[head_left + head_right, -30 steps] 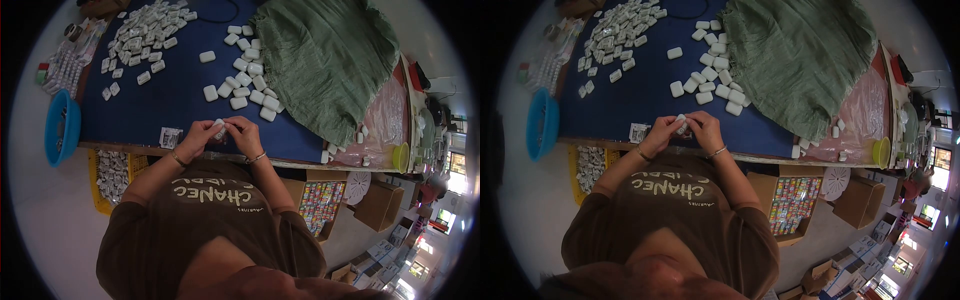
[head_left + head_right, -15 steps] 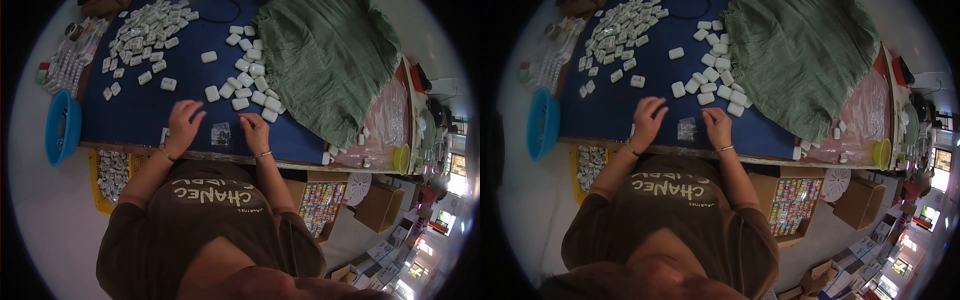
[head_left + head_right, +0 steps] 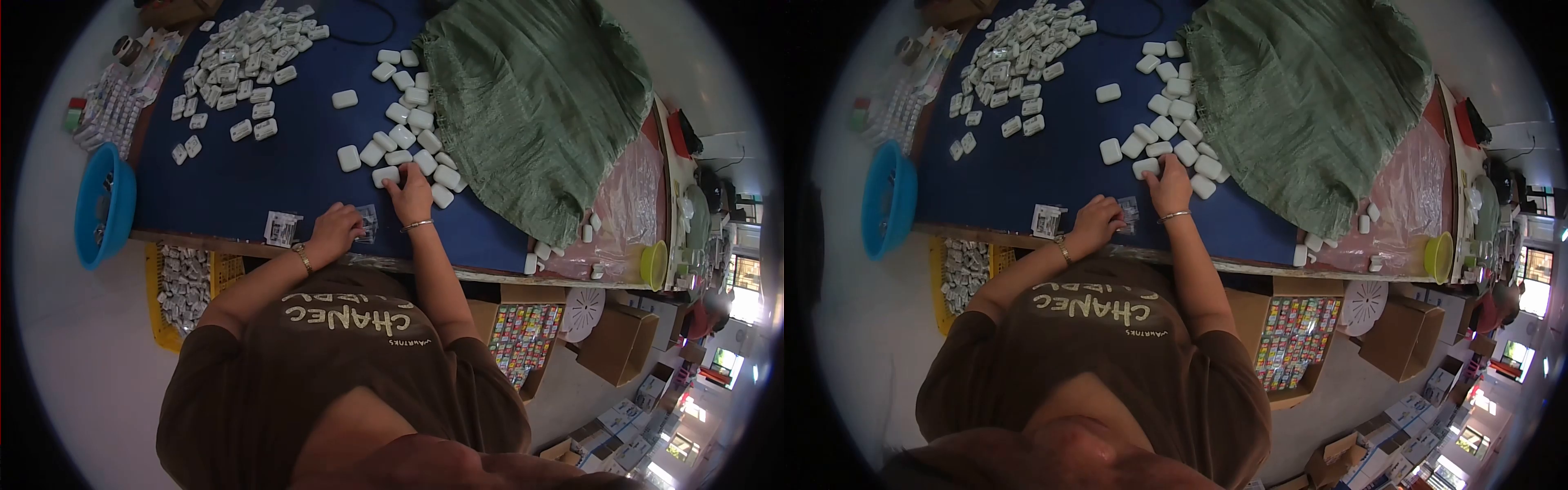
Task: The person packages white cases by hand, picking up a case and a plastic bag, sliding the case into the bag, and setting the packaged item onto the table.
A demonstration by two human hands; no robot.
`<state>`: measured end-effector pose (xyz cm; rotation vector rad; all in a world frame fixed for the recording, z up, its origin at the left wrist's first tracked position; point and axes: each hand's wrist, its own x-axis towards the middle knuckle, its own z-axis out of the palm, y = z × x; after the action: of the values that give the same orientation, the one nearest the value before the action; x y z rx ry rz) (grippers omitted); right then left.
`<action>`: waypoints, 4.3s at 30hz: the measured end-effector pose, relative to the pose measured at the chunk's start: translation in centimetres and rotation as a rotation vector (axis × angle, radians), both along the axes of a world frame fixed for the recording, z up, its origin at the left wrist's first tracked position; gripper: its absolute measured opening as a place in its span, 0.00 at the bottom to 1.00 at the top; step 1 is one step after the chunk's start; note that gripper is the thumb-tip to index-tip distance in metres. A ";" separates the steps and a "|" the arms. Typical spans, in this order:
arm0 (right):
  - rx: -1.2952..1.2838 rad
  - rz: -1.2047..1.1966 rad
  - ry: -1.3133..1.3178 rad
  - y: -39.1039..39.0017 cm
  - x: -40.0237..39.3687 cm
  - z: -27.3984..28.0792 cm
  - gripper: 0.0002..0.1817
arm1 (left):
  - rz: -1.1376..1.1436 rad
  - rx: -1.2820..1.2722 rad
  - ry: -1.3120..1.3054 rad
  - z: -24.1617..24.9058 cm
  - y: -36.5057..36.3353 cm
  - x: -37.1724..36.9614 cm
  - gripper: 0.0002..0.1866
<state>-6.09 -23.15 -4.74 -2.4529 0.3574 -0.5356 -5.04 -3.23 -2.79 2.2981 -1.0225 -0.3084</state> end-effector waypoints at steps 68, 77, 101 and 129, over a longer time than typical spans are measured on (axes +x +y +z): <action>0.711 0.153 0.116 2.7 -5.9 7.6 0.15 | 0.275 -0.518 0.758 3.2 1.2 0.5 0.13; 0.785 0.192 0.049 3.1 -5.7 6.0 0.09 | 0.263 -0.489 1.088 2.4 0.8 0.4 0.14; 0.790 0.113 0.015 1.5 -5.3 3.4 0.10 | 0.331 -0.176 -0.649 6.2 2.6 3.7 0.19; 0.597 0.372 -0.009 3.8 -5.1 6.2 0.22 | 0.489 -0.852 1.470 2.2 1.3 2.4 0.14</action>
<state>-11.14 -19.39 1.43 -1.8715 0.0368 -0.2324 -2.62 -1.92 -0.61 0.9599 0.1945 -0.9117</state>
